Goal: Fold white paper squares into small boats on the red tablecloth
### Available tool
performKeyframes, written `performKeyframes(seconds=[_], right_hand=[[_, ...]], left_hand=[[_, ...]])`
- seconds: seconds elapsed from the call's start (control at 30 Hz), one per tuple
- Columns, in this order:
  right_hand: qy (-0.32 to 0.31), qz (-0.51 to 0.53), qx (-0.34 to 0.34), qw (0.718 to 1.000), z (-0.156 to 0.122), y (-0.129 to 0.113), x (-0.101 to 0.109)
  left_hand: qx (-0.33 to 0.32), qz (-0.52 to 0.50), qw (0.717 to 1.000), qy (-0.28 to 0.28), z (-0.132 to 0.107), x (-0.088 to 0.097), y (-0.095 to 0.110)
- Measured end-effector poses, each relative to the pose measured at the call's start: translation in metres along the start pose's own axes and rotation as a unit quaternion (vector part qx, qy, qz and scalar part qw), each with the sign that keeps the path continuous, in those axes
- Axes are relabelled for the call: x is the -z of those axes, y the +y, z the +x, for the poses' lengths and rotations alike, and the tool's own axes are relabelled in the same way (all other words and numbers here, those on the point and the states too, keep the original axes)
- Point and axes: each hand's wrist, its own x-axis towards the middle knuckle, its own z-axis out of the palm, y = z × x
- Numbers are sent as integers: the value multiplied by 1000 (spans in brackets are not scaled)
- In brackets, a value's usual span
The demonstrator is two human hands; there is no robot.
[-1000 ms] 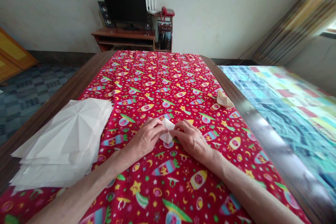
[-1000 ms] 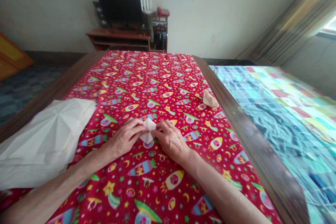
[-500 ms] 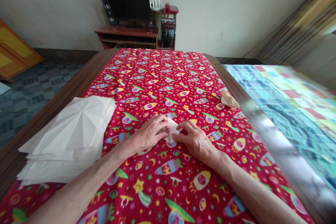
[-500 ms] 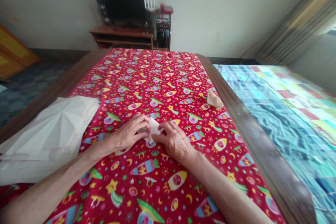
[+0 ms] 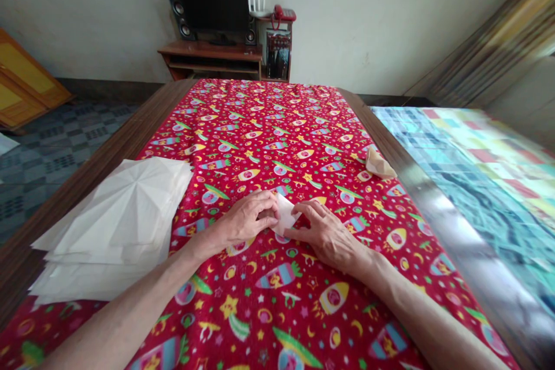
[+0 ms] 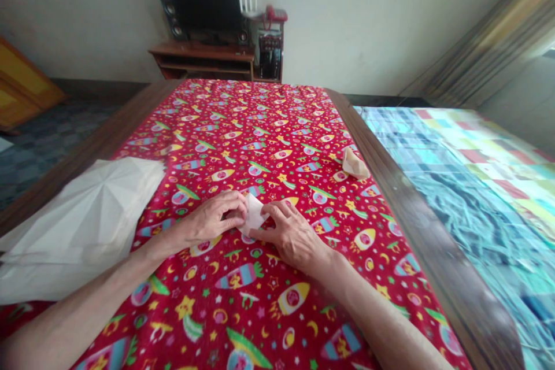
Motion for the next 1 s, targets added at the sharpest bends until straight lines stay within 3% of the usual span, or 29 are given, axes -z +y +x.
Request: performKeyframes(seconds=[0.17, 0.27, 0.4, 0.5, 0.6, 1.0], right_hand=[[71, 114, -18, 991, -6, 2, -1], [104, 89, -49, 989, -5, -3, -2], [39, -2, -10, 999, 1, -11, -3], [14, -24, -15, 1000, 4, -12, -4], [14, -6, -24, 1000, 4, -9, -4], [28, 85, -8, 996, 8, 9, -5]], left_hand=[[25, 34, 998, 46, -4, -10, 5], [42, 58, 996, 53, -5, -14, 7], [37, 82, 994, 55, -7, -12, 9], [-7, 104, 994, 24, -14, -6, 11], [-52, 142, 988, -14, -23, 1, 12], [-152, 344, 926, -26, -28, 4, 18]])
